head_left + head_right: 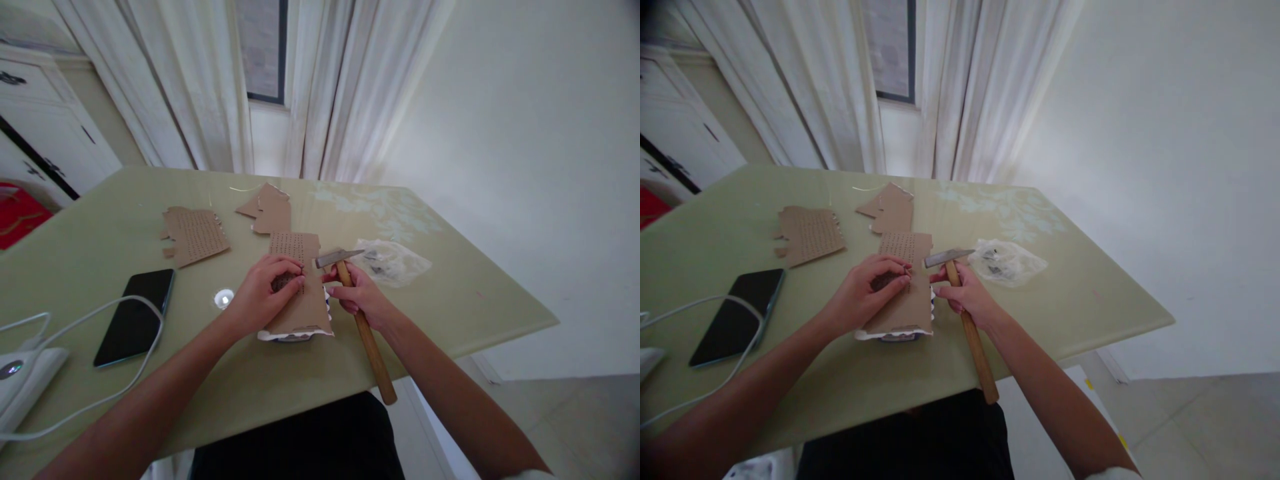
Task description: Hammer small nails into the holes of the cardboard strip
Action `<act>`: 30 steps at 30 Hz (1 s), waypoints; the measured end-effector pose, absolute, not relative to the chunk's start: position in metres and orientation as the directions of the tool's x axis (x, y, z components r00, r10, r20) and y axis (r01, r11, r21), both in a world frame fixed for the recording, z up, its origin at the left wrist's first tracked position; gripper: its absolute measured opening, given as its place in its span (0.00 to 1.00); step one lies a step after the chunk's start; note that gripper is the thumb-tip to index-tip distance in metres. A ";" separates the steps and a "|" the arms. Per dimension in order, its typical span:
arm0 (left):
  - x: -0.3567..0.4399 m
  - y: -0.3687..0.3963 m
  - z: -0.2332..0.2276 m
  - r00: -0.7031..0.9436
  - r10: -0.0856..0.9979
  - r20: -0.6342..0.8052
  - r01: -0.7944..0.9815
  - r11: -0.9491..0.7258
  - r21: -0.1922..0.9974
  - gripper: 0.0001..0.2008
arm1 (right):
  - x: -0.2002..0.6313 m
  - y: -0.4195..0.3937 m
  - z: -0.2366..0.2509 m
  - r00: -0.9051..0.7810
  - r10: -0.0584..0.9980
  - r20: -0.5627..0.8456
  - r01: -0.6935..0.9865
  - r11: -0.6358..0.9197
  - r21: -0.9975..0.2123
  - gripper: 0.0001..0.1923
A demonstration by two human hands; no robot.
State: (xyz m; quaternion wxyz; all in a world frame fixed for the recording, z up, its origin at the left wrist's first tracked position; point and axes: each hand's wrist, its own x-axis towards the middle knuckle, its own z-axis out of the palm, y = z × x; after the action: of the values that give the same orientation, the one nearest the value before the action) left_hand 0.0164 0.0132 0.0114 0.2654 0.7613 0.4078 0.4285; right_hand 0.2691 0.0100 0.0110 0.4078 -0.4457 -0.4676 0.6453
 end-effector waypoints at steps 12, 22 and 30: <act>0.016 0.014 0.010 0.259 0.850 0.459 0.378 -0.526 0.761 0.07 | 0.267 0.008 0.010 -0.255 0.950 -0.181 -0.073 -0.206 -0.976 0.24; 0.014 0.013 0.016 0.312 0.840 0.443 0.362 -0.537 0.762 0.07 | 0.259 0.005 0.009 -0.177 0.970 -0.167 -0.090 -0.185 -0.979 0.24; 0.005 0.016 0.021 0.462 0.810 0.362 0.320 -0.532 0.784 0.09 | 0.257 0.005 0.010 -0.157 0.972 -0.174 -0.030 -0.181 -0.983 0.26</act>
State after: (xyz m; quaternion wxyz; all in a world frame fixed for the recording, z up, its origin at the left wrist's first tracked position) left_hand 0.0053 0.0159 0.0211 0.3258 0.7904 0.3573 0.3761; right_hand 0.2567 0.0055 0.0099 0.4243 -0.4915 -0.4791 0.5906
